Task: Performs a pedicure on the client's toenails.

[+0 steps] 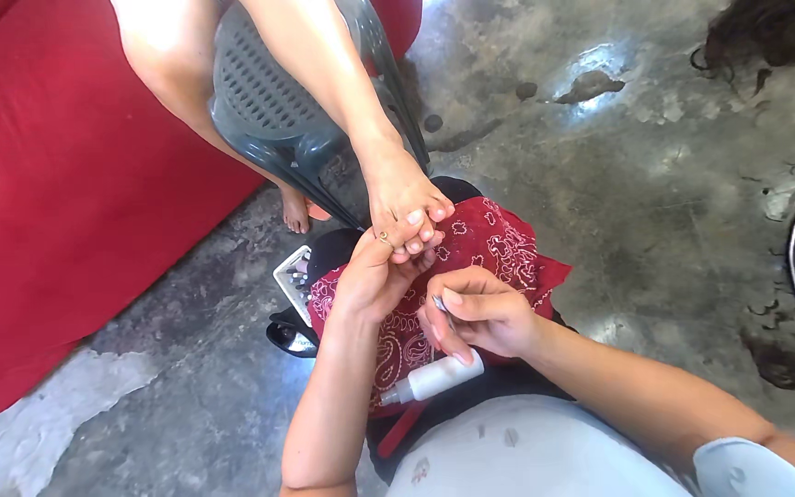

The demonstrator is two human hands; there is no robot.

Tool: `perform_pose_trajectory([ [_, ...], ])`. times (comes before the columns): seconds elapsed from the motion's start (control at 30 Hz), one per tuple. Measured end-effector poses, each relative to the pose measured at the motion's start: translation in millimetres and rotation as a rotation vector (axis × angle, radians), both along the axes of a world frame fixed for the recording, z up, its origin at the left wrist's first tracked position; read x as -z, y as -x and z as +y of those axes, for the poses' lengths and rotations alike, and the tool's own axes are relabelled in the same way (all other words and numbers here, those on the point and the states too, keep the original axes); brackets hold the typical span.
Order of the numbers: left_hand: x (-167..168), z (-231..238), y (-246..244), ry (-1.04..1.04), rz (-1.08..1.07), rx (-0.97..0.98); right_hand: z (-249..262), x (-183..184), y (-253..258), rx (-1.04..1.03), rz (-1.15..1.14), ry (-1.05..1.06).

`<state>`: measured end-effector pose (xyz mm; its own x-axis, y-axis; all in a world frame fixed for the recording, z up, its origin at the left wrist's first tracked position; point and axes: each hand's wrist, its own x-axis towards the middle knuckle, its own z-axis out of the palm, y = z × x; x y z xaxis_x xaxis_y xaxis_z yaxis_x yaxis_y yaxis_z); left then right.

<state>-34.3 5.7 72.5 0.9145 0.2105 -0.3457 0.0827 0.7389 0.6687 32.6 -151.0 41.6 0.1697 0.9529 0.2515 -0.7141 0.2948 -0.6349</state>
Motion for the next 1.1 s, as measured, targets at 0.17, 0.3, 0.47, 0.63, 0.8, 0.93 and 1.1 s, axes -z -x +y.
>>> perform_pose_trajectory([
  [0.17, 4, 4, 1, 0.007, -0.020, 0.037, 34, -39, -48, 0.543, -0.152, -0.008],
  [0.3, 5, 11, 4, 0.017, -0.006, 0.084, 34, -57, -81, 0.643, -0.356, -0.093],
  [0.47, 5, 18, 7, 0.034, -0.025, 0.141, 8, -28, -83, 0.189, -0.697, 0.145],
  [0.63, 6, 19, 8, 0.072, -0.053, 0.141, 0, -11, -79, 0.040, -0.673, 0.257],
  [0.8, 7, 20, 7, 0.081, -0.056, 0.152, 2, -14, -83, 0.026, -0.659, 0.233],
  [0.93, 6, 19, 8, 0.067, -0.038, 0.139, 4, -16, -86, 0.002, -0.707, 0.219],
  [1.1, 4, 19, 7, 0.070, -0.031, 0.124, 7, -16, -86, 0.029, -0.739, 0.208],
])
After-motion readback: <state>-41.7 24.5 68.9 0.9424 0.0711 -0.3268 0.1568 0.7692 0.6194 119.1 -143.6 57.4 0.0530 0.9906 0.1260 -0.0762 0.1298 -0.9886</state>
